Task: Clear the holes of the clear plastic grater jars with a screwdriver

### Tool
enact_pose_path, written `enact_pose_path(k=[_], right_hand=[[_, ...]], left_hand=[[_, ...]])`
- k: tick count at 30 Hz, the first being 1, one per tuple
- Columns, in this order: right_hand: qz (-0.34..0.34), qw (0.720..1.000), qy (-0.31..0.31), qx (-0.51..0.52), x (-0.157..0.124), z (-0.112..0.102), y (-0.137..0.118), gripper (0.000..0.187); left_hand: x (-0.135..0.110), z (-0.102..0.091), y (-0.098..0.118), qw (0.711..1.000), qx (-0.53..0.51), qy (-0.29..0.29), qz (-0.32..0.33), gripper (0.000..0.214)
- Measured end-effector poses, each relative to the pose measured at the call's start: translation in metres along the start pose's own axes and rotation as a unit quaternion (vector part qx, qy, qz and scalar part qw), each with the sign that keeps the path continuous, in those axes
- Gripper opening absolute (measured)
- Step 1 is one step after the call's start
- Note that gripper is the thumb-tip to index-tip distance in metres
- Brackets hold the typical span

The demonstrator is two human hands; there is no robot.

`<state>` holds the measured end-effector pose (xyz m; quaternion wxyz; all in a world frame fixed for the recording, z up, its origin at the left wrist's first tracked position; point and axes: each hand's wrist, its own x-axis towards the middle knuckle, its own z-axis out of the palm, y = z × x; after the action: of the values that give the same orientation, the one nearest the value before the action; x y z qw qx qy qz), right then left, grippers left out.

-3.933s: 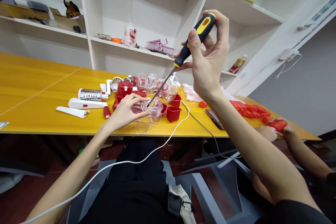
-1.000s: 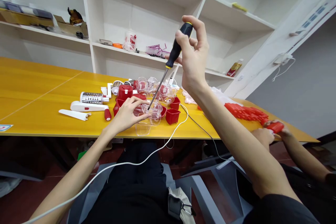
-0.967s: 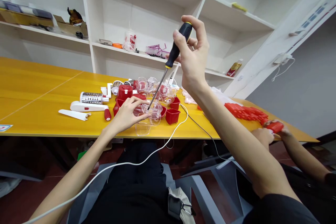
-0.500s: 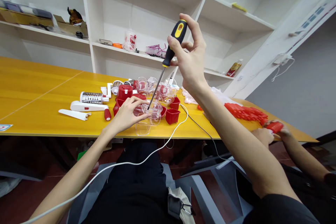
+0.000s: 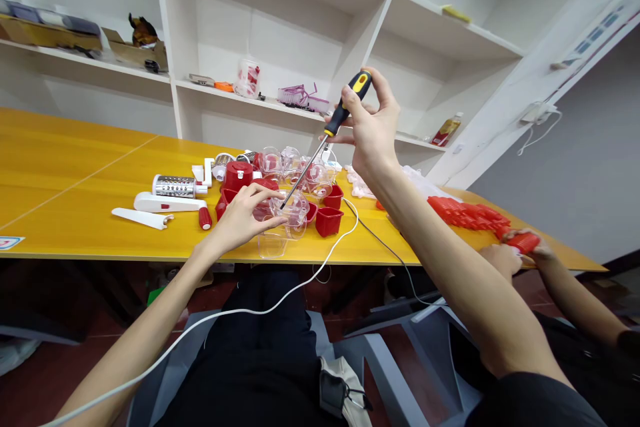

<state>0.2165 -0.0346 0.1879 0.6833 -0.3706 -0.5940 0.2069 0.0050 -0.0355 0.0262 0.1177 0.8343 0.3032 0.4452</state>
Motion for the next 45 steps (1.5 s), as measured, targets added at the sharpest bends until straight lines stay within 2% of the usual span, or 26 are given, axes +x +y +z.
enact_pose_path(k=[4, 9, 16, 22, 29, 34, 38, 45], right_hand=[[0.015, 1.000, 0.026, -0.009, 0.007, -0.009, 0.011, 0.078], [-0.017, 0.999, 0.021, -0.026, 0.006, -0.012, 0.012, 0.078], [-0.058, 0.997, 0.044, -0.032, -0.008, -0.011, -0.005, 0.073], [-0.092, 0.995, 0.024, -0.034, -0.027, -0.003, -0.022, 0.065], [-0.100, 0.992, 0.017, -0.068, -0.032, 0.007, -0.028, 0.059], [-0.148, 0.985, 0.035, -0.084, -0.028, -0.007, -0.024, 0.052], [-0.144, 0.985, 0.043, -0.085, -0.026, -0.021, -0.018, 0.045], [-0.150, 0.985, 0.066, -0.057, -0.028, -0.031, -0.013, 0.049]], left_hand=[[0.000, 0.000, 0.001, 1.000, 0.001, -0.003, -0.007, 0.038], [0.000, 0.000, 0.000, 1.000, 0.008, 0.001, -0.002, 0.038], [-0.001, -0.001, 0.003, 0.999, 0.046, 0.004, -0.005, 0.039], [-0.001, -0.001, 0.005, 0.995, 0.095, -0.003, -0.013, 0.054], [-0.001, -0.002, 0.004, 0.996, 0.086, -0.010, -0.011, 0.052], [0.000, -0.005, 0.003, 0.998, 0.057, -0.023, -0.010, 0.052], [0.000, -0.004, 0.001, 0.998, 0.052, -0.017, -0.010, 0.052], [0.000, -0.002, 0.001, 0.999, 0.051, -0.010, -0.008, 0.051]])
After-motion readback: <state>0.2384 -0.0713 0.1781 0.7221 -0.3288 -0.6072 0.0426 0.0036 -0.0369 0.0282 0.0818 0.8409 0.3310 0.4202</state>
